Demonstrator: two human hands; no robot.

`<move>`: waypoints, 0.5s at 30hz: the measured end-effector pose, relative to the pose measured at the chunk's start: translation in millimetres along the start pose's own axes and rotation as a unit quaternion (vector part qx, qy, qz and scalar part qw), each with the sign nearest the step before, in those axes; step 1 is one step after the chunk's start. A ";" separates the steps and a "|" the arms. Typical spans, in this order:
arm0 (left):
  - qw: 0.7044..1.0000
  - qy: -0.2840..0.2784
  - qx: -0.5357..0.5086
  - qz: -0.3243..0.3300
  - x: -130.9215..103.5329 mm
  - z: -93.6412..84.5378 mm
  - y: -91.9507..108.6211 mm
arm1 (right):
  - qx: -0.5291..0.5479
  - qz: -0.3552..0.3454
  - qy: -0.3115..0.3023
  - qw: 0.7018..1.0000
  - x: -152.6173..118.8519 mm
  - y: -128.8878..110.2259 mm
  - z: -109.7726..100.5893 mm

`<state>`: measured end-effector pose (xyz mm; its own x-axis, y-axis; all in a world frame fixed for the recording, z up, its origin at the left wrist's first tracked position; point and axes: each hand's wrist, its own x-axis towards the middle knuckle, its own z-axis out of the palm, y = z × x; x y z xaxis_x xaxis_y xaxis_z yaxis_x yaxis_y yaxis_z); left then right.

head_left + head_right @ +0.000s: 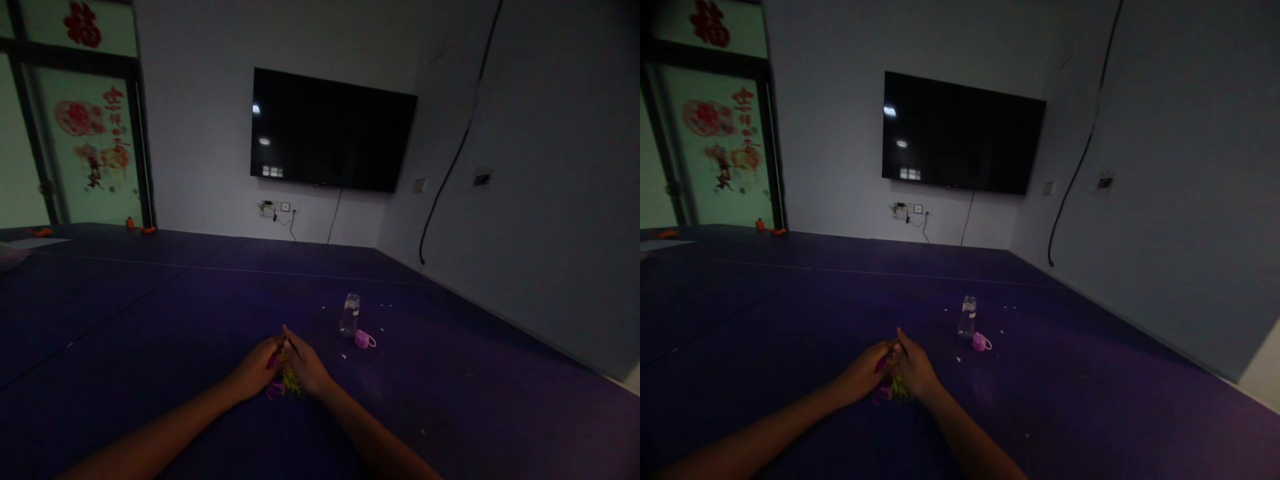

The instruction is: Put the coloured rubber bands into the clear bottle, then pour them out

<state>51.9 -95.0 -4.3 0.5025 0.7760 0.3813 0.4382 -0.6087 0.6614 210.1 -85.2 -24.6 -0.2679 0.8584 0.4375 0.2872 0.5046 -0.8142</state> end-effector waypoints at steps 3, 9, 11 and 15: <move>0.996 0.066 -0.003 -0.055 -3.4 -2.3 -2.9 | 0.056 0.010 0.084 0.995 -2.0 -4.7 -3.9; 0.976 0.157 -0.083 -0.128 -18.7 -13.5 1.0 | 0.025 0.033 0.217 0.975 -21.1 -18.0 -22.3; 0.980 0.146 -0.067 -0.113 -25.1 -15.1 1.9 | -0.004 0.033 0.214 0.976 -28.4 -19.8 -25.8; 0.996 0.043 0.075 -0.004 -32.1 -9.6 -2.7 | -0.031 0.028 0.164 0.986 -35.1 -17.2 -21.9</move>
<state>27.4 -116.6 -12.1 0.4348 0.7884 0.4351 0.5515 -0.6151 0.5635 234.6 -121.9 -17.6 0.0590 0.8635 0.5009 0.3521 0.4515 -0.8199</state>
